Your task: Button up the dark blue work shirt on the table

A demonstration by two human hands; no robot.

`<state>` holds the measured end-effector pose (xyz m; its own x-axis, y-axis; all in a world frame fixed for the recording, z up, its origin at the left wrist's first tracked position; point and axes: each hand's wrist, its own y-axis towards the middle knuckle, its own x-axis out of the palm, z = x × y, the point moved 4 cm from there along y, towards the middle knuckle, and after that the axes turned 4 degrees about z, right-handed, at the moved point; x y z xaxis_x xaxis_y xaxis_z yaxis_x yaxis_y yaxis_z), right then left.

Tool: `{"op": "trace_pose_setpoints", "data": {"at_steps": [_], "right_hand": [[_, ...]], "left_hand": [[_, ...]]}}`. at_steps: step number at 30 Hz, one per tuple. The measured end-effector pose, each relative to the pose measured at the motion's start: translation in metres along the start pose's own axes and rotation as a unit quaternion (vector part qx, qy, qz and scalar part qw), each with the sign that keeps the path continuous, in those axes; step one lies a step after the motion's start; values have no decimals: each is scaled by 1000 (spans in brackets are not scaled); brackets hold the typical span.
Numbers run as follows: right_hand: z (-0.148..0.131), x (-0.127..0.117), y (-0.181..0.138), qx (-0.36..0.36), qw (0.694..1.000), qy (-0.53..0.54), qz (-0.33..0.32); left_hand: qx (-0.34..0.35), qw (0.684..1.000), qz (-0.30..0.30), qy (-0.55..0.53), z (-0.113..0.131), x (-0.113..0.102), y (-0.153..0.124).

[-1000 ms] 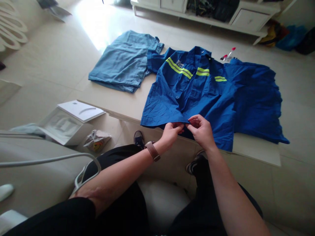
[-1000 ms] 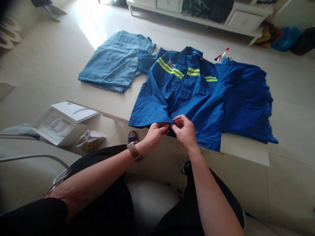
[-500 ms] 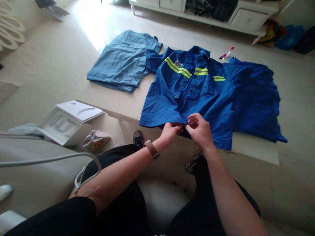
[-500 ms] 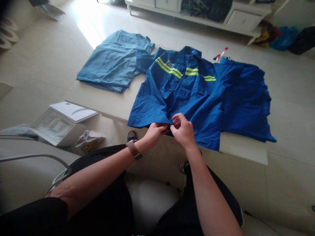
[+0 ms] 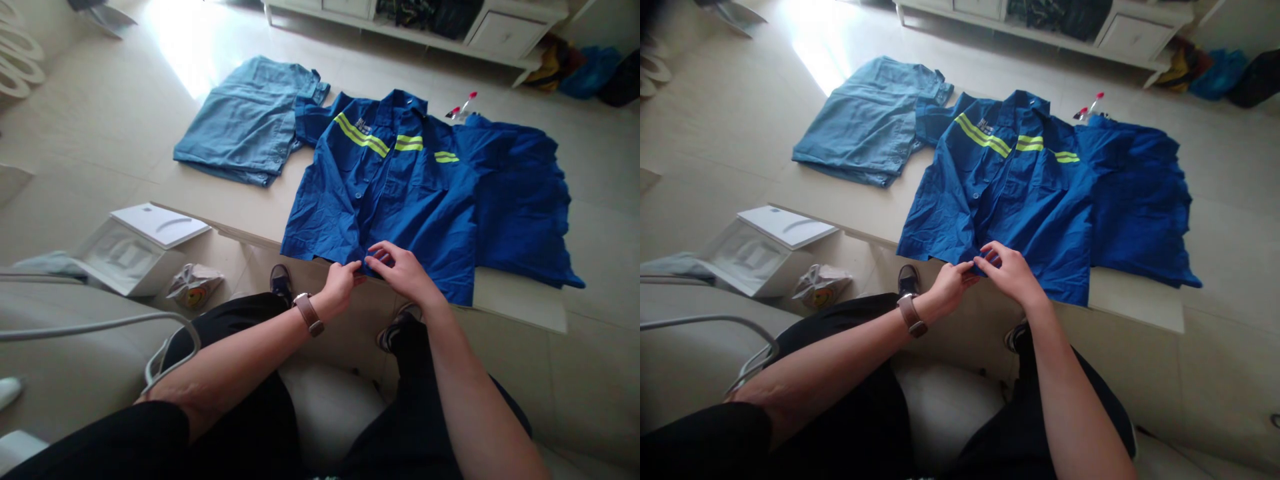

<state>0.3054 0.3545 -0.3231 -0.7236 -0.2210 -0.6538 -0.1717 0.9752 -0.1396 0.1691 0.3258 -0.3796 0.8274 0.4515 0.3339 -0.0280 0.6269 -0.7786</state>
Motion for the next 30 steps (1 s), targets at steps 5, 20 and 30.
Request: {"op": "trace_pose_setpoints", "data": {"at_steps": [5, 20, 30], "right_hand": [[10, 10, 1, -10, 993, -119, 2], [25, 6, 4, 60, 981, -185, 24], [26, -15, -4, 88, 979, -144, 113]], "left_hand": [[9, 1000, 3, 21, -10, -6, -4], [-215, 832, -306, 409, -47, -3, -14], [176, 803, -316, 474, 67, 48, 0]]}}
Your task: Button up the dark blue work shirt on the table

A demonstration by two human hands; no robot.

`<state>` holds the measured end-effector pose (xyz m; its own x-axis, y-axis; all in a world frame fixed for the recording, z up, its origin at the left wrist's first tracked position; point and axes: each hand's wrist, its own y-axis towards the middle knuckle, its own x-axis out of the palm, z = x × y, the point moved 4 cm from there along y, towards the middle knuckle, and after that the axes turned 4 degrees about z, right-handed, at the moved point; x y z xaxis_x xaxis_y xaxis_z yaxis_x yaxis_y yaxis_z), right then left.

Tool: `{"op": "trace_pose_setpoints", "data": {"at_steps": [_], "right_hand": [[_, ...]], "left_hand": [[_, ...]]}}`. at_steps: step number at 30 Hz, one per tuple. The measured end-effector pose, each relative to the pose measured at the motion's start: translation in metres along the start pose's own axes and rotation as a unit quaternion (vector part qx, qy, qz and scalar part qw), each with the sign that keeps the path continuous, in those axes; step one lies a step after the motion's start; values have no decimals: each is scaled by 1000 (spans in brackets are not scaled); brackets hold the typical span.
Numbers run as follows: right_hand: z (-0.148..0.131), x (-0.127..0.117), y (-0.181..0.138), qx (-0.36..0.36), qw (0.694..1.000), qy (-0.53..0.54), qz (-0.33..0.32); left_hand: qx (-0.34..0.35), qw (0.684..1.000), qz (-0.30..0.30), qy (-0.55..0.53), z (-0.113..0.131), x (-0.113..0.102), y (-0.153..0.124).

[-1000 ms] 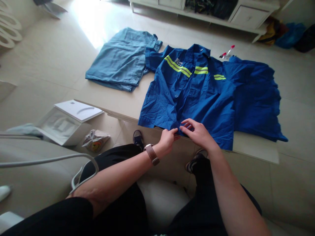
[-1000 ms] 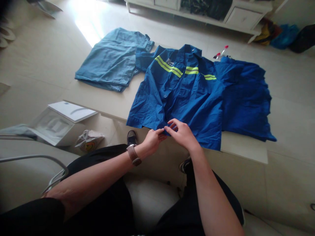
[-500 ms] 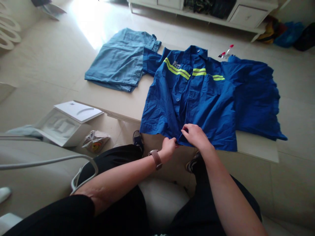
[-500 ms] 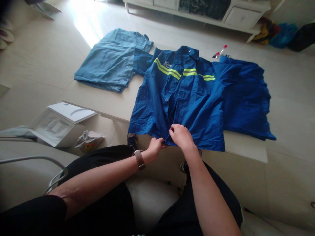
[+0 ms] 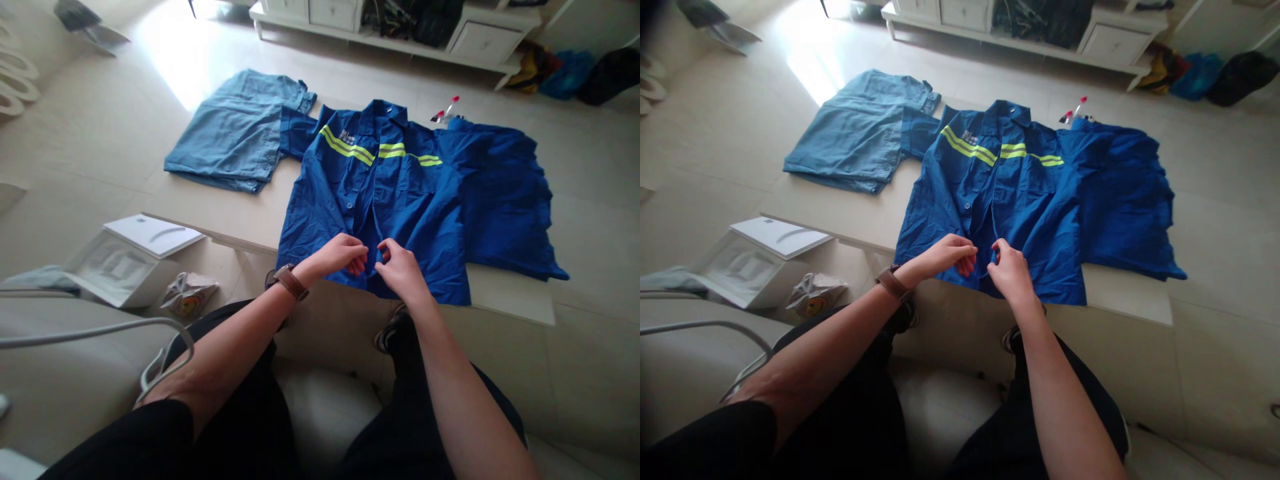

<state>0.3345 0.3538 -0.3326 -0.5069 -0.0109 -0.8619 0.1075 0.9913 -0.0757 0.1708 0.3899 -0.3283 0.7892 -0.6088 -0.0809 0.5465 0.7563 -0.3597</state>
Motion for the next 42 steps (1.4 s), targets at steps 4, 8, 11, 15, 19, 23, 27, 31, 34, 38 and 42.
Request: {"op": "trace_pose_setpoints", "data": {"at_steps": [4, 8, 11, 15, 19, 23, 27, 31, 34, 38, 42], "right_hand": [[7, 3, 1, 3, 1000, -5, -9], [11, 2, 3, 19, 1000, 11, -5], [9, -2, 1, 20, 999, 40, -3], [6, -5, -5, 32, 995, 89, -10], [3, -5, -11, 27, 994, 109, -12], [-2, -6, -14, 10, 996, 85, -12], [-6, -10, -15, 0, 996, 85, -10], [-7, -12, -15, 8, 996, 88, 0], [-5, -12, -15, 7, 997, 77, -1], [-3, -11, -13, -5, 999, 45, -12], [1, -4, -9, 6, 1000, 12, -20]], "left_hand": [[138, 924, 96, 343, 7, -5, 3], [49, 857, 93, 504, -10, -5, 8], [-2, 848, 81, 524, -16, -8, 13], [-56, 854, 99, 508, -16, -16, 17], [-57, 855, 108, 504, -18, -13, 22], [-64, 853, 112, 506, -23, -5, 25], [-59, 849, 114, 512, -27, 1, 27], [-51, 846, 124, 516, -33, 4, 29], [-49, 843, 123, 521, -37, 7, 30], [-42, 843, 113, 524, -32, 7, 29], [-58, 856, 87, 506, -24, -2, 26]]}}
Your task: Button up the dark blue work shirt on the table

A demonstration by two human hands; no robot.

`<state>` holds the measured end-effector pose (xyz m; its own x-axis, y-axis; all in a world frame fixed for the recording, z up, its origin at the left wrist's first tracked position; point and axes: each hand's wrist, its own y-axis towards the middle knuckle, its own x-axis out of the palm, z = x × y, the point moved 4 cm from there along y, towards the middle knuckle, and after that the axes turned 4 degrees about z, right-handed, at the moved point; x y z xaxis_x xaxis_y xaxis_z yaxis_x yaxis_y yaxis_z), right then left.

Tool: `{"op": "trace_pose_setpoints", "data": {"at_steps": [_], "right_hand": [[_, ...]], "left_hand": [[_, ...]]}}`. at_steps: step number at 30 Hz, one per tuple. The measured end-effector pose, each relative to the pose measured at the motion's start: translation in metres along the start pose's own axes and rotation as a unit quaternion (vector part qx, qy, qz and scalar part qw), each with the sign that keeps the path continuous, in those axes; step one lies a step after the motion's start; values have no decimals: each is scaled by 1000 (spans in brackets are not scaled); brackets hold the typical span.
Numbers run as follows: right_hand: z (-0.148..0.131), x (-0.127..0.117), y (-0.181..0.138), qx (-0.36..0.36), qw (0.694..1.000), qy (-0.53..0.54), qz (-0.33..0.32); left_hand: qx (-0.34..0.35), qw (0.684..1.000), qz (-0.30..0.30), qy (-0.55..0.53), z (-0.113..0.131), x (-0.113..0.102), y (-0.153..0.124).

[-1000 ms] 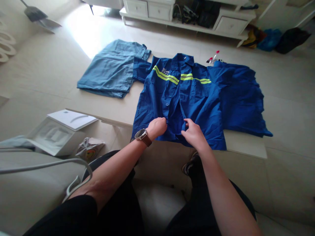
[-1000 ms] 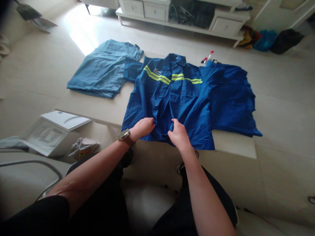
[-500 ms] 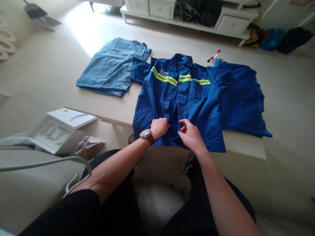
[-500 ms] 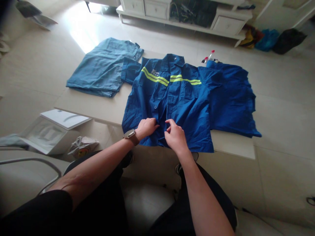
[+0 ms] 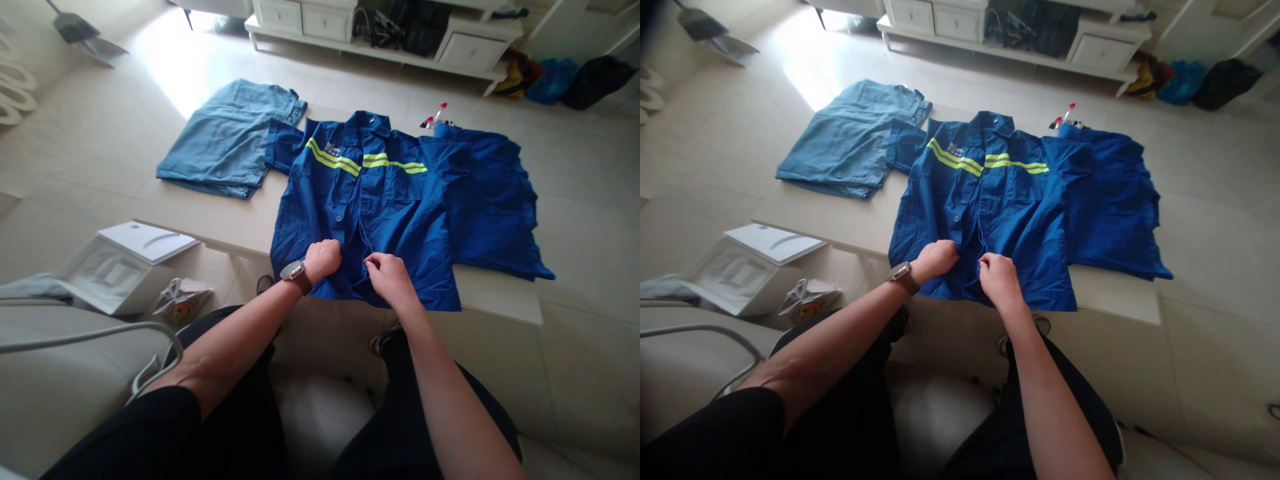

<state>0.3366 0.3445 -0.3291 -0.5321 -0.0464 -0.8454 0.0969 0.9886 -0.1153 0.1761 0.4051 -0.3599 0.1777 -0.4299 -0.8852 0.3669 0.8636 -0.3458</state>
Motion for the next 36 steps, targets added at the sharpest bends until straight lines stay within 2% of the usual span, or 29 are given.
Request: {"op": "trace_pose_setpoints", "data": {"at_steps": [3, 12, 15, 19, 22, 26, 29, 32, 36], "right_hand": [[1, 5, 1, 10, 999, -38, -5], [1, 10, 2, 85, 987, -131, -41], [5, 12, 2, 113, 981, -151, -38], [10, 13, 5, 114, 983, -145, -27], [9, 12, 8, 82, 994, -73, 13], [1, 12, 9, 41, 992, 106, 49], [-4, 15, 10, 48, 965, 253, 45], [-7, 21, 13, 82, 919, 385, 32], [-8, 23, 16, 117, 888, 443, 32]], "left_hand": [[-7, 1000, -28, -9, -9, -9, -1], [-9, 990, -114, 83, -29, -24, -17], [0, 993, -108, 52, -35, -25, -17], [1, 995, -85, -51, -42, -28, -14], [12, 990, -26, -135, -42, -36, -13], [38, 965, 76, -249, -37, -44, -15], [35, 942, 93, -321, -32, -43, -15], [35, 920, 96, -379, -28, -39, -12], [25, 892, 99, -440, -27, -34, -7]]}}
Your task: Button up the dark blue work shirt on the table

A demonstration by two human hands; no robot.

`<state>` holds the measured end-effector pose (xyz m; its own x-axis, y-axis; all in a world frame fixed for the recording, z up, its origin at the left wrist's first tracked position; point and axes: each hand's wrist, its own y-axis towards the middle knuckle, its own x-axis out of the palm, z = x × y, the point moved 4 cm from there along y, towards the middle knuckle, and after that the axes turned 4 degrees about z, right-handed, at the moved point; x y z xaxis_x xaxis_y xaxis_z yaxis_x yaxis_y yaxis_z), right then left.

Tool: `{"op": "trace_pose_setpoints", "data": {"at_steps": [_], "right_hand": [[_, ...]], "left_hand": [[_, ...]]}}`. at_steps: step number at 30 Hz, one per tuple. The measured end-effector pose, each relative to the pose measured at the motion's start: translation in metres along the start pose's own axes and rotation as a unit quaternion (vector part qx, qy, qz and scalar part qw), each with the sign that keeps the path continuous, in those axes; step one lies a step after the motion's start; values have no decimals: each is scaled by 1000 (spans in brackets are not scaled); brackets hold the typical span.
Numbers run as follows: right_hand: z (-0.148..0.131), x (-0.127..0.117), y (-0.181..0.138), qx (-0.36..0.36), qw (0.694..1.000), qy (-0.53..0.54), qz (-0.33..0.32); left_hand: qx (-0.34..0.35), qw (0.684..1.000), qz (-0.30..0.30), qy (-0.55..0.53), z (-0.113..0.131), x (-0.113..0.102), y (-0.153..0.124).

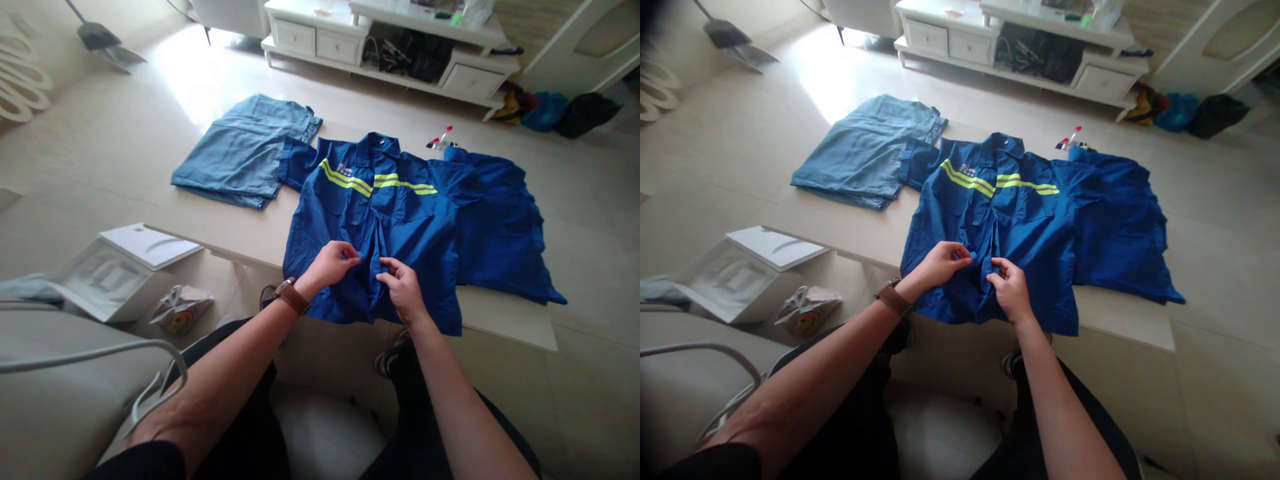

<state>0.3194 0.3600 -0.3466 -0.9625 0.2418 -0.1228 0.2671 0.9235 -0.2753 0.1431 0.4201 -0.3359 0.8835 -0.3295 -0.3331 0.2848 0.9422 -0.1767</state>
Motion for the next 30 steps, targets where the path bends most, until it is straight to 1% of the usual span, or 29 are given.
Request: {"op": "trace_pose_setpoints", "data": {"at_steps": [4, 11, 17, 19, 21, 23, 26, 30], "right_hand": [[-1, -4, -1, 10, 1000, 9, 15], [2, -9, -3, -12, 999, -15, 46], [1, -2, -5, -35, 999, -30, 12], [-2, 0, -7, -38, 999, -27, 5], [-5, 2, -10, -37, 999, -34, -7], [-5, 3, -11, -36, 997, -59, -22], [-3, 3, -11, -36, 995, -89, -33], [2, 1, -7, -27, 996, -81, -37]], "left_hand": [[-7, 1000, 6, -26, -2, 3, 2], [-20, 999, 9, -22, 0, 8, 0], [-23, 1000, -2, -11, -2, 16, -2], [-8, 1000, 1, -9, 1, 17, -5], [20, 1000, 1, 3, 6, 18, -7], [43, 999, -13, 15, 8, 20, -9], [50, 998, -31, 17, 8, 22, -10], [69, 997, -12, 7, 6, 21, -9]]}}
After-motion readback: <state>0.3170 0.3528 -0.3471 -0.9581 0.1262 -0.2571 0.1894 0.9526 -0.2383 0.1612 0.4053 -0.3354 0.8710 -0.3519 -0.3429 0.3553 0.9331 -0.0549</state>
